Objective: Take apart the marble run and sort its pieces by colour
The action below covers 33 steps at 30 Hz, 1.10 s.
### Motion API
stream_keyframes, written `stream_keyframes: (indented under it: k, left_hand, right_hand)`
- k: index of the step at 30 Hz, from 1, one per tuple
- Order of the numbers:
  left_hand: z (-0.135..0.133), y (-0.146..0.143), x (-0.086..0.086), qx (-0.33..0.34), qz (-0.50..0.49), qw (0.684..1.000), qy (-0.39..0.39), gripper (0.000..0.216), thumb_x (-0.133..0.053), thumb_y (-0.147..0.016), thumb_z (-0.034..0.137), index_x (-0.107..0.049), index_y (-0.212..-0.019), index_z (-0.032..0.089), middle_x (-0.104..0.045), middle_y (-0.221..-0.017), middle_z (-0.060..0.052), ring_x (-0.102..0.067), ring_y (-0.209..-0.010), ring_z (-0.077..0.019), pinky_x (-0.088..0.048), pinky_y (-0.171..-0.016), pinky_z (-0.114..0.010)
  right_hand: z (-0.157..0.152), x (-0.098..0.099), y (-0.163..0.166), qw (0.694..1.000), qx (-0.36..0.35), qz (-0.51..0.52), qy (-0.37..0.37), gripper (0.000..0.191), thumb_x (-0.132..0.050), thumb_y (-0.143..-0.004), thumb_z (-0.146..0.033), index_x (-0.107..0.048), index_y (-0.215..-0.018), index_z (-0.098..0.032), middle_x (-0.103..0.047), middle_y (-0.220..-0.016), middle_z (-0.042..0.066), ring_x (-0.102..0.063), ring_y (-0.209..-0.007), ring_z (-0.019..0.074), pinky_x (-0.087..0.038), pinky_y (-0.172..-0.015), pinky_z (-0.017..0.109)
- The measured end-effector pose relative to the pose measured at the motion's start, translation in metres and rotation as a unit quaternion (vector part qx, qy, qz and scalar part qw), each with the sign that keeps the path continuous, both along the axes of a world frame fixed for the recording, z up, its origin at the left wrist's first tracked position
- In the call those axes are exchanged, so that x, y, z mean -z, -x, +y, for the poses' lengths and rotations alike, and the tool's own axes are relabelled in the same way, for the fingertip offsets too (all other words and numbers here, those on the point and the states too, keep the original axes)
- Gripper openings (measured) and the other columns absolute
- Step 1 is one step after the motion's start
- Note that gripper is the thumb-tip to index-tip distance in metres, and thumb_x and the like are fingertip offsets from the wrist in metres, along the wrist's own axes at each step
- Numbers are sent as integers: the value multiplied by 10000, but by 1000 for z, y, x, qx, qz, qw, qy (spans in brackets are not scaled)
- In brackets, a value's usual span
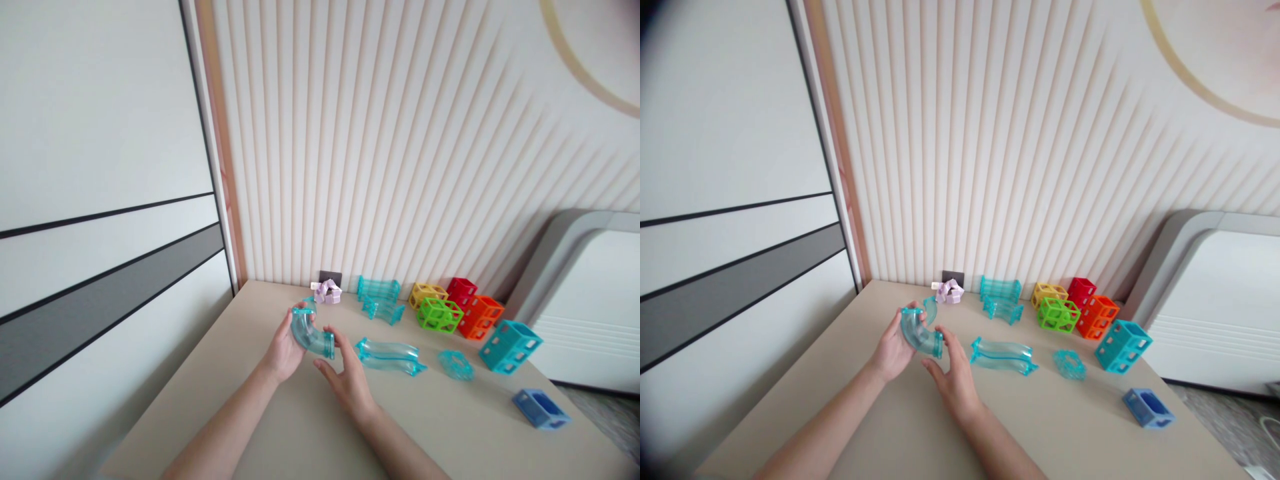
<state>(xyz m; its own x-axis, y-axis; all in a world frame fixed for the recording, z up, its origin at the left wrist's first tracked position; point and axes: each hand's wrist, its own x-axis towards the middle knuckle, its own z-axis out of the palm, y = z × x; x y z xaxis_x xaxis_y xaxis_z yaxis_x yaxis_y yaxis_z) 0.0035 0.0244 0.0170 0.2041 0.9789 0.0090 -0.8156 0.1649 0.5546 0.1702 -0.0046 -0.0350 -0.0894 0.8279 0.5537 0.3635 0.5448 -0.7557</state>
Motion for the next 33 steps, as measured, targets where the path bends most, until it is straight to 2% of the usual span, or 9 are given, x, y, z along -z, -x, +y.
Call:
stream_keyframes:
  k: [6,13,17,20,25,33]
  left_hand:
    - [1,-3,1,-2,-11,1000,17,290,-727,-872,433,-669,-1072,230,-711,-904,-25,-659,-772,-141,-529,-722,-248]
    - [2,-4,2,-3,-24,999,47,213,-628,-952,397,-667,-1056,215,-696,-876,-35,-660,-732,-140,-539,-683,-244]
    - [1,-5,0,1,-27,999,43,217,-615,-957,402,-669,-1040,209,-676,-855,-29,-645,-714,-136,-539,-673,-248]
    - [1,-6,-1,3,-34,999,40,223,-626,-948,407,-671,-1031,205,-662,-846,-21,-630,-703,-131,-534,-669,-249]
    - [0,-6,-1,21,-35,999,33,242,-672,-913,421,-676,-1037,213,-646,-814,-1,-602,-669,-120,-512,-630,-231]
    - [4,-7,3,-1,20,998,53,335,-650,-921,489,-681,-1099,207,-716,-866,-39,-637,-657,-127,-522,-622,-234]
  right_hand:
    - [3,1,-3,999,27,-24,-13,438,-743,-848,-264,-620,-1269,-263,-704,-1258,96,-669,-1148,279,-546,-971,417]
    - [3,-4,-6,997,18,-70,-24,468,-801,-817,-389,-623,-1225,-245,-710,-1177,111,-672,-1091,290,-546,-943,417]
    - [3,-5,-7,996,15,-82,-29,517,-782,-833,-425,-595,-1281,-247,-688,-1209,118,-662,-1107,291,-541,-959,428]
    - [2,-7,-6,996,-1,-82,-32,528,-749,-864,-417,-568,-1332,-250,-662,-1250,123,-657,-1133,277,-546,-968,399]
    - [-1,-15,-5,996,-23,-74,-49,408,-725,-881,-360,-605,-1250,-237,-667,-1168,106,-671,-1083,247,-566,-932,343]
    - [-5,-17,-4,992,6,-103,-73,403,-746,-852,-264,-599,-1226,-245,-667,-1146,91,-673,-1037,241,-570,-906,342]
